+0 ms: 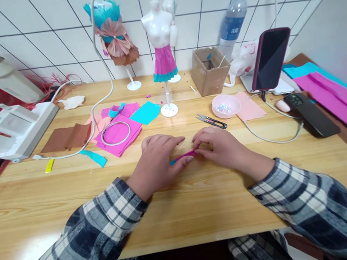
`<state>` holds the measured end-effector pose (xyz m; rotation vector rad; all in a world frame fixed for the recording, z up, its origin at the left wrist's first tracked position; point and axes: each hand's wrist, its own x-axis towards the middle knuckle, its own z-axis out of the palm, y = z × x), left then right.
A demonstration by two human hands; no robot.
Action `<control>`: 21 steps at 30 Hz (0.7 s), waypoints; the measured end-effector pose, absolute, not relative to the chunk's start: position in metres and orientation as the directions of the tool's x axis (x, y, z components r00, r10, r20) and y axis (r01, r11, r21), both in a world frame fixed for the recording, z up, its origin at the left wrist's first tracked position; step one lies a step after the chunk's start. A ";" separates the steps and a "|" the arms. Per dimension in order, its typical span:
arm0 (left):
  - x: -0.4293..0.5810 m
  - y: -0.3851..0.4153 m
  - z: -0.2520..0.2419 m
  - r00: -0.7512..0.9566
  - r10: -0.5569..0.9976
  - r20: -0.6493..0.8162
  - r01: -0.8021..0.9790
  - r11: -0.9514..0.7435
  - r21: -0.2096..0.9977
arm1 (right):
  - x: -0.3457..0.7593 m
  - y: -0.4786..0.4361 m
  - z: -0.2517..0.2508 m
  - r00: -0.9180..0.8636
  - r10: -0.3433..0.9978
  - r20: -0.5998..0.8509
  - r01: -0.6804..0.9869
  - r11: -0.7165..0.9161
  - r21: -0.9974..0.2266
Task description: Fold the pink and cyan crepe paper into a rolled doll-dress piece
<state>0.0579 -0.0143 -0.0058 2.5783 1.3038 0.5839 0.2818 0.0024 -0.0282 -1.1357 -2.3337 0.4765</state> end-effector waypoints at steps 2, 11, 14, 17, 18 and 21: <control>0.058 -0.015 -0.004 0.526 0.811 0.256 0.718 -0.585 0.377 | 0.279 -0.005 -0.022 -0.543 0.759 0.359 0.609 0.650 -0.454; 0.056 -0.022 0.006 0.497 0.713 0.495 0.714 -0.660 0.235 | 0.276 -0.016 -0.011 -0.472 0.712 0.520 0.562 0.698 -0.444; 0.054 -0.023 0.005 0.519 0.654 0.551 0.707 -0.691 0.154 | 0.276 -0.014 -0.013 -0.483 0.687 0.543 0.541 0.721 -0.432; 0.053 -0.023 0.004 0.537 0.598 0.595 0.697 -0.712 0.087 | 0.276 -0.013 -0.015 -0.489 0.672 0.556 0.542 0.734 -0.410; 0.052 -0.023 0.004 0.538 0.582 0.609 0.694 -0.716 0.071 | 0.276 -0.013 -0.015 -0.482 0.671 0.563 0.539 0.734 -0.413; 0.051 -0.023 0.005 0.520 0.540 0.662 0.683 -0.728 0.058 | 0.274 -0.015 -0.014 -0.444 0.690 0.571 0.501 0.720 -0.480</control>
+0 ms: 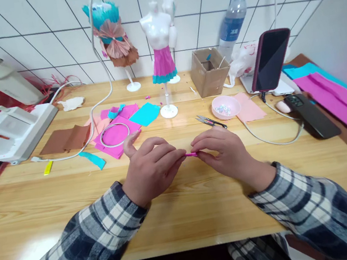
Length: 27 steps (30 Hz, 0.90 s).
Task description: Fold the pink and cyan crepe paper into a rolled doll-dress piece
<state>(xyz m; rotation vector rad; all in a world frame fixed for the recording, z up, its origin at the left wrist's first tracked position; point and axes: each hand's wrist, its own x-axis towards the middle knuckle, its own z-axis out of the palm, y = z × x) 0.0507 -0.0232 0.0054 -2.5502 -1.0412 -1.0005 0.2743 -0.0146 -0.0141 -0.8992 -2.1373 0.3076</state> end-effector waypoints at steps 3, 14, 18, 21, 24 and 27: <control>0.050 -0.024 0.007 0.475 0.525 0.706 0.661 -0.743 0.108 | 0.271 -0.019 -0.011 -0.415 0.741 0.528 0.444 0.671 -0.594; 0.048 -0.024 0.006 0.519 0.458 0.722 0.660 -0.751 0.001 | 0.269 -0.023 -0.004 -0.411 0.710 0.572 0.427 0.704 -0.567; 0.046 -0.025 0.004 0.553 0.468 0.690 0.668 -0.743 -0.032 | 0.269 -0.023 -0.005 -0.376 0.700 0.607 0.460 0.710 -0.534; 0.046 -0.025 0.004 0.552 0.481 0.681 0.678 -0.735 -0.030 | 0.269 -0.024 -0.005 -0.356 0.701 0.619 0.472 0.706 -0.528; 0.046 -0.025 0.005 0.531 0.485 0.695 0.684 -0.729 -0.014 | 0.269 -0.025 -0.003 -0.340 0.692 0.637 0.477 0.711 -0.517; 0.046 -0.025 0.007 0.510 0.497 0.702 0.698 -0.716 0.000 | 0.271 -0.025 -0.002 -0.325 0.674 0.664 0.485 0.721 -0.494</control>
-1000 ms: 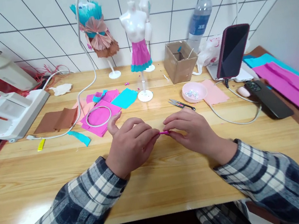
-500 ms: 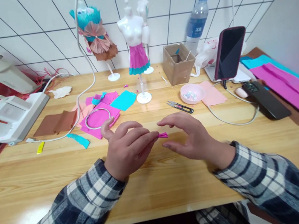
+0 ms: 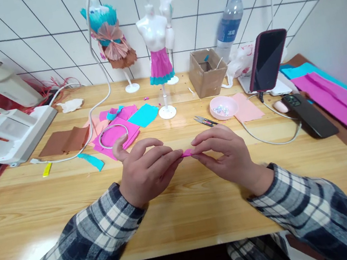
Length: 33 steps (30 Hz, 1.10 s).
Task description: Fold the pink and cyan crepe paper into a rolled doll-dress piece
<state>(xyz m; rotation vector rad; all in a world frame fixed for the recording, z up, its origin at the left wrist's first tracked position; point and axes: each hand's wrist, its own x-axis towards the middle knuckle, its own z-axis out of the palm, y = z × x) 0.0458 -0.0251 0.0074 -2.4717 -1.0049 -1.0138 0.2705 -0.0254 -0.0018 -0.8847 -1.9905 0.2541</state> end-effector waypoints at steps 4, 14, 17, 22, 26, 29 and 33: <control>0.045 -0.026 0.010 0.509 0.487 0.710 0.705 -0.709 -0.020 | 0.272 -0.026 -0.002 -0.337 0.655 0.676 0.476 0.738 -0.478; 0.044 -0.027 0.008 0.535 0.463 0.706 0.697 -0.715 -0.059 | 0.273 -0.027 -0.006 -0.402 0.611 0.682 0.581 0.746 -0.326; 0.044 -0.027 0.007 0.539 0.460 0.706 0.680 -0.732 -0.041 | 0.273 -0.027 -0.007 -0.378 0.591 0.712 0.609 0.739 -0.290; 0.044 -0.024 0.011 0.515 0.531 0.672 0.694 -0.719 0.036 | 0.274 -0.025 -0.005 -0.337 0.646 0.685 0.616 0.701 -0.359; 0.039 -0.021 0.012 0.511 0.591 0.625 0.691 -0.714 0.111 | 0.276 -0.023 -0.005 -0.333 0.661 0.672 0.608 0.696 -0.383; 0.035 -0.019 0.012 0.506 0.626 0.593 0.693 -0.704 0.152 | 0.278 -0.021 -0.007 -0.323 0.673 0.665 0.610 0.685 -0.397; 0.034 -0.018 0.012 0.478 0.678 0.558 0.710 -0.672 0.209 | 0.280 -0.018 -0.009 -0.314 0.691 0.651 0.618 0.669 -0.412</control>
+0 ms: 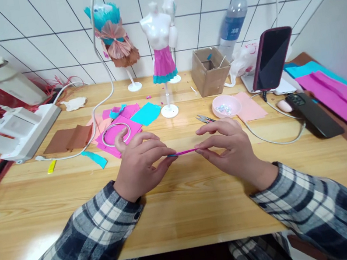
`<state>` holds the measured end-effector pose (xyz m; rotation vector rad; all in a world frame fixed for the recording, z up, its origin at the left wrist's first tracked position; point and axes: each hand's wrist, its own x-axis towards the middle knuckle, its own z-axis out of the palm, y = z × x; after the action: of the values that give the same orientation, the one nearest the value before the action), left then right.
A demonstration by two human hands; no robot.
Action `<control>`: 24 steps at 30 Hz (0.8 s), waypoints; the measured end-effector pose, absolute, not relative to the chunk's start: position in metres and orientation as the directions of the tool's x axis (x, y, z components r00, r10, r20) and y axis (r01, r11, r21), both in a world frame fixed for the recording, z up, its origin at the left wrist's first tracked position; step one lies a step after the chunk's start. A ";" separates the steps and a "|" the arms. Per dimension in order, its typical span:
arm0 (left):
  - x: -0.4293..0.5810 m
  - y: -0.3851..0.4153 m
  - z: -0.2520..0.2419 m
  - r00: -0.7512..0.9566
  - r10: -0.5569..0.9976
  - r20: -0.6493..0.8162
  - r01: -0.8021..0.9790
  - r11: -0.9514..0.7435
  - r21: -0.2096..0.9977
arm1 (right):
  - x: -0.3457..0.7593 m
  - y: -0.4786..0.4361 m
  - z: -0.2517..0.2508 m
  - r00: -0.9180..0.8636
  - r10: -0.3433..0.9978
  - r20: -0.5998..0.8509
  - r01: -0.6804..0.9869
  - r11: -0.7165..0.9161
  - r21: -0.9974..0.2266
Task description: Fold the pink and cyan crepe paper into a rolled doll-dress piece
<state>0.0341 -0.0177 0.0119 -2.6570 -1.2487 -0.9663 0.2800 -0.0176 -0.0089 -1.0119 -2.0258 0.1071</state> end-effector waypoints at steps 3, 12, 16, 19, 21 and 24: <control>0.034 -0.017 0.011 0.464 0.715 0.524 0.718 -0.649 0.250 | 0.281 -0.016 -0.010 -0.321 0.689 0.650 0.613 0.675 -0.411; 0.031 -0.013 0.009 0.516 0.778 0.359 0.701 -0.624 0.344 | 0.274 -0.012 -0.016 -0.351 0.739 0.575 0.540 0.661 -0.521; 0.031 -0.013 0.009 0.507 0.799 0.322 0.714 -0.599 0.361 | 0.270 -0.012 -0.017 -0.361 0.792 0.493 0.501 0.610 -0.614; 0.031 -0.012 0.008 0.537 0.796 0.280 0.671 -0.604 0.430 | 0.271 -0.012 -0.018 -0.378 0.806 0.455 0.498 0.592 -0.633; 0.030 -0.012 0.007 0.560 0.778 0.284 0.651 -0.626 0.429 | 0.272 -0.013 -0.017 -0.398 0.811 0.430 0.509 0.585 -0.632; 0.029 -0.013 0.006 0.538 0.786 0.303 0.681 -0.618 0.393 | 0.274 -0.015 -0.014 -0.456 0.809 0.370 0.504 0.578 -0.642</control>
<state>0.0292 -0.0126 0.0062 -2.9510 -1.4316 -0.7800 0.2741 -0.0153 -0.0143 -1.0417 -2.1457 0.5931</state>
